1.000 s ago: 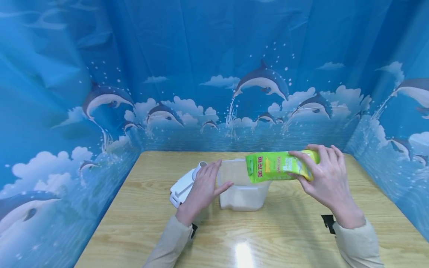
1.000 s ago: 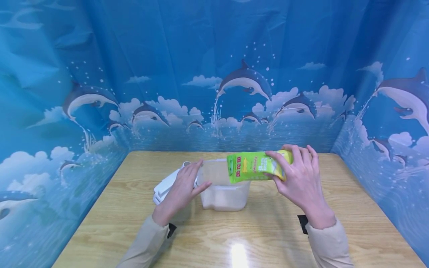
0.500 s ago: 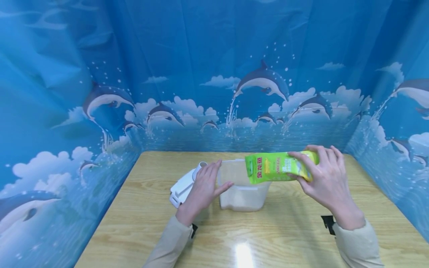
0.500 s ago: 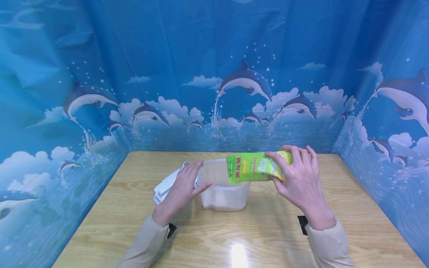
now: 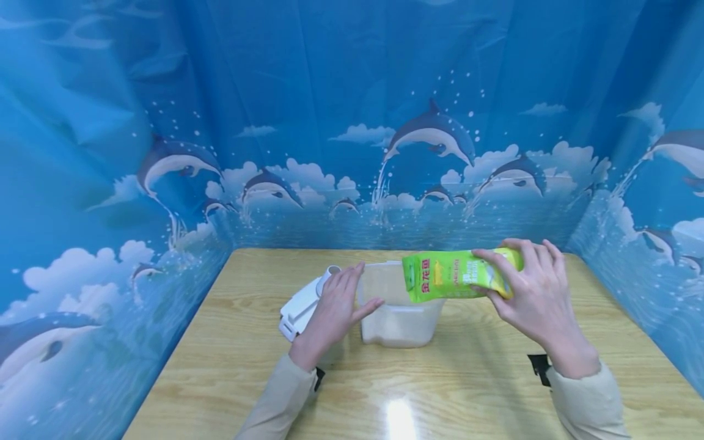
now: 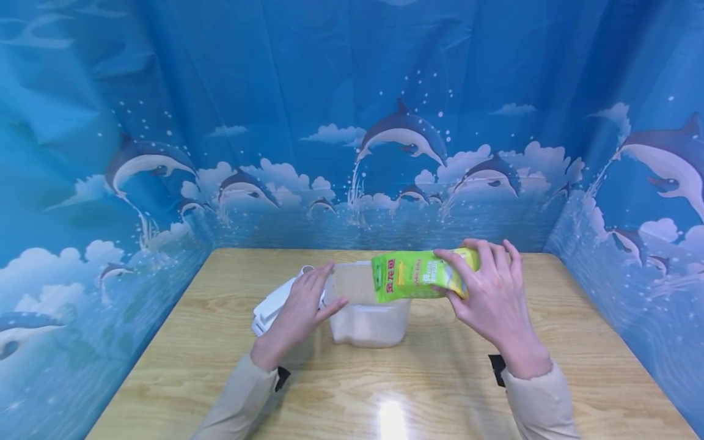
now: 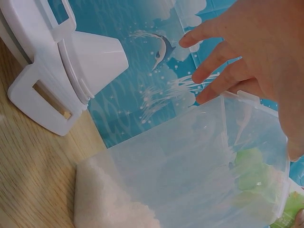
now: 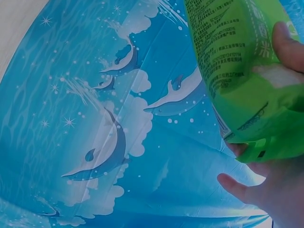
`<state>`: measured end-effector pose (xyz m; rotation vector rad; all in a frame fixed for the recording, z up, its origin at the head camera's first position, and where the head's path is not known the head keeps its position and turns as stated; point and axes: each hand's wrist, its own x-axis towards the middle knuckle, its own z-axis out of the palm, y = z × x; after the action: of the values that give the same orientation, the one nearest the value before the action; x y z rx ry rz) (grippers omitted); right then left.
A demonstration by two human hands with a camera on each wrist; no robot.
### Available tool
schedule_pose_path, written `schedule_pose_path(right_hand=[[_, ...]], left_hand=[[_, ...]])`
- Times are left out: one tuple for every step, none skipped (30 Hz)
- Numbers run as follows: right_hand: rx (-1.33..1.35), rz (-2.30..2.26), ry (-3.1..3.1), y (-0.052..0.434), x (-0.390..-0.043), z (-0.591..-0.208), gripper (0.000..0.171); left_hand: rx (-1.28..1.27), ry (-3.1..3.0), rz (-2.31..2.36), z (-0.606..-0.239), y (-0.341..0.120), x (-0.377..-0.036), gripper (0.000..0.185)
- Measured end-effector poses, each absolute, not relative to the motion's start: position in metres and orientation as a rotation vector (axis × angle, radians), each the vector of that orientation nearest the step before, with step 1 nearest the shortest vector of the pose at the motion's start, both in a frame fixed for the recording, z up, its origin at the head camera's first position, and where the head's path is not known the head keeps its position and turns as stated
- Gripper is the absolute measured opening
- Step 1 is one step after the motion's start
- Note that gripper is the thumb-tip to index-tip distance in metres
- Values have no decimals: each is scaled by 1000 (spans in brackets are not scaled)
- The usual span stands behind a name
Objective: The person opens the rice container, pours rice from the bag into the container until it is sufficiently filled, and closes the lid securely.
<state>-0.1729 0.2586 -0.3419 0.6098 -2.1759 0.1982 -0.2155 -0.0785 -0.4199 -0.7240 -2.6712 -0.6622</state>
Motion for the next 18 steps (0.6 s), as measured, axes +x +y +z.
schedule_pose_path(right_hand=[[610, 198, -2177, 259, -173, -342, 66], [610, 197, -2177, 259, -173, -342, 66], [610, 197, -2177, 259, -173, -342, 67], [611, 197, -2177, 259, -173, -342, 67], [611, 197, -2177, 260, -173, -342, 68], [612, 197, -2178, 260, -173, -342, 68], [613, 197, -2178, 260, -173, -342, 68], [613, 198, -2178, 260, -173, -342, 68], [614, 198, -2180, 260, -173, -342, 68], [615, 197, -2180, 260, -173, -342, 68], [615, 197, -2181, 260, -172, -342, 68], [615, 195, -2182, 260, -172, -342, 68], [615, 194, -2184, 260, -172, -342, 68], [615, 192, -2185, 259, -172, -342, 69], [616, 191, -2185, 259, -172, -341, 69], [617, 189, -2185, 259, -172, -341, 69], [619, 188, -2185, 259, -172, -341, 69], [621, 187, -2185, 259, -172, -341, 70]], left_hand=[[-723, -2674, -660, -420, -78, -215, 85], [-724, -2672, -660, -420, -78, -215, 85], [-724, -2671, -661, -419, -78, -215, 85], [-725, -2670, -664, -419, -78, -214, 85], [-724, -2672, -666, -419, -78, -214, 85], [-724, -2671, -667, -418, -78, -214, 84], [-724, -2671, -667, -418, -78, -213, 84], [-723, -2673, -670, -418, -78, -213, 84], [-722, -2675, -670, -418, -78, -213, 84], [-721, -2676, -671, -417, -78, -213, 84], [-720, -2677, -670, -418, -78, -213, 84], [-719, -2677, -668, -418, -78, -213, 84], [-719, -2679, -669, -418, -78, -214, 84], [-718, -2678, -670, -418, -78, -214, 84], [-718, -2679, -672, -418, -78, -214, 84], [-719, -2677, -673, -418, -78, -214, 84], [-719, -2678, -672, -418, -78, -214, 84], [-720, -2678, -672, -418, -78, -213, 85]])
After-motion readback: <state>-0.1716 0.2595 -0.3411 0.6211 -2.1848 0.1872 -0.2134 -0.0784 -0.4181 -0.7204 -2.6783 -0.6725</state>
